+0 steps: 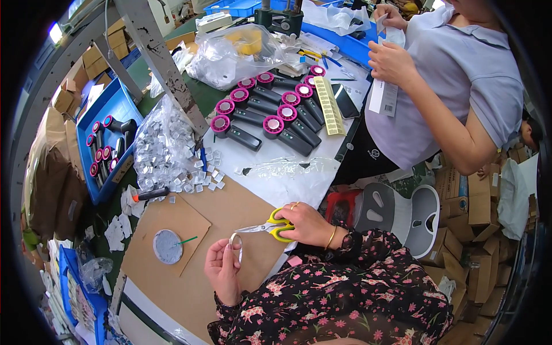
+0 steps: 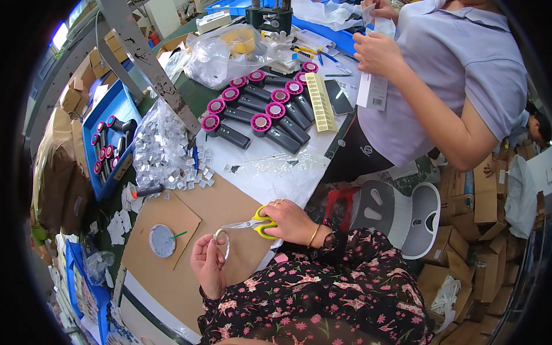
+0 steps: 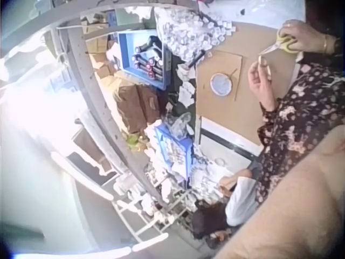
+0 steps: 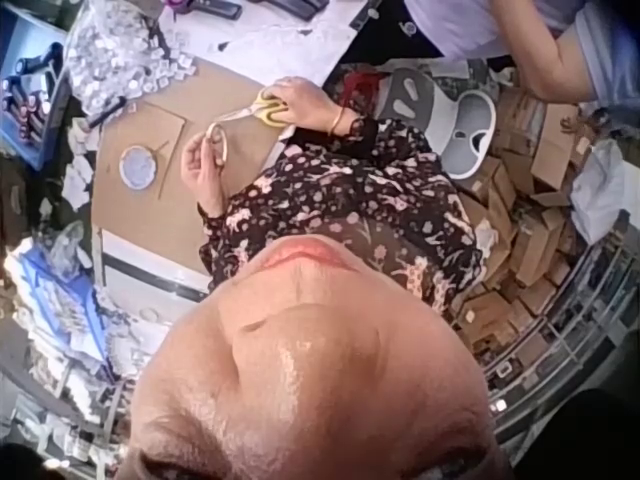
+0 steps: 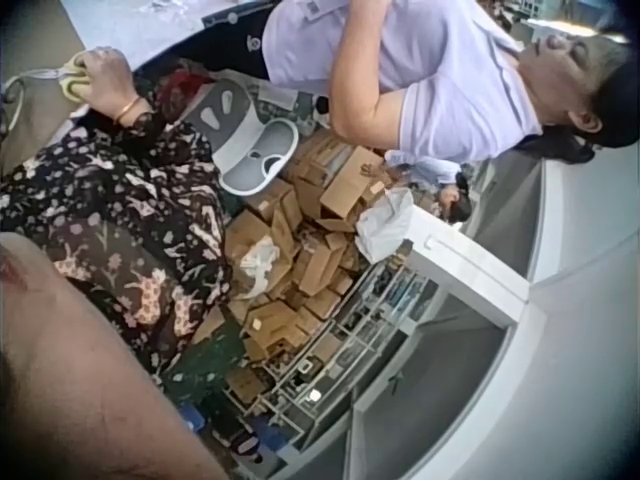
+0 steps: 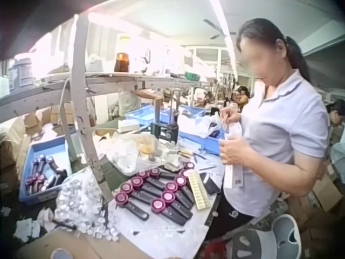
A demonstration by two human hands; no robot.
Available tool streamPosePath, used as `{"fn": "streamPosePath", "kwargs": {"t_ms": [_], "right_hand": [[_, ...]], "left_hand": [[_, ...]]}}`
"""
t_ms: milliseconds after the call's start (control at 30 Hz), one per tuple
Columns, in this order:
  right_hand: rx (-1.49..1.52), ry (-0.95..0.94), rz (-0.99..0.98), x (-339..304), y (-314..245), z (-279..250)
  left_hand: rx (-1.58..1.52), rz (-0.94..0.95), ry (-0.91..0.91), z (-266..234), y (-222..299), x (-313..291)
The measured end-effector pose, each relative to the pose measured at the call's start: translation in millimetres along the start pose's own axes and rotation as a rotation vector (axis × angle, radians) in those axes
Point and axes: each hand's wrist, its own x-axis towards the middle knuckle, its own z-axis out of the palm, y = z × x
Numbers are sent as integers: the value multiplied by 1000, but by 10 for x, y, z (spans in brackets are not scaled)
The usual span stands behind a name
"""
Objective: The person cuts a piece of tape using shears, peels the backing, and presses the tape onto a handheld fan. They then pick up another handheld fan from a group of fans and repeat the process.
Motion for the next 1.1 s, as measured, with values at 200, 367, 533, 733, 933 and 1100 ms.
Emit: {"fn": "streamPosePath", "kwargs": {"t_ms": [200, 367, 533, 733, 933, 1100], "right_hand": [[-47, 8, -46, 3, -6, -3], [-140, 31, -100, 7, 21, -39], [-214, 66, -39, 66, 56, -153], [-240, 81, -40, 92, 108, -192], [-288, 60, -94, 177, 144, -192], [-312, 18, -76, 182, 164, -204]], "left_hand": [[9, -5, -2, -5, 9, -15], [78, 51, 15, -63, 57, -116], [482, 197, 190, -495, 39, -342], [1020, 220, 449, -1128, -97, -656], [1142, 255, 667, -1490, -270, -848], [1262, 151, 678, -1559, -216, -871]]}}
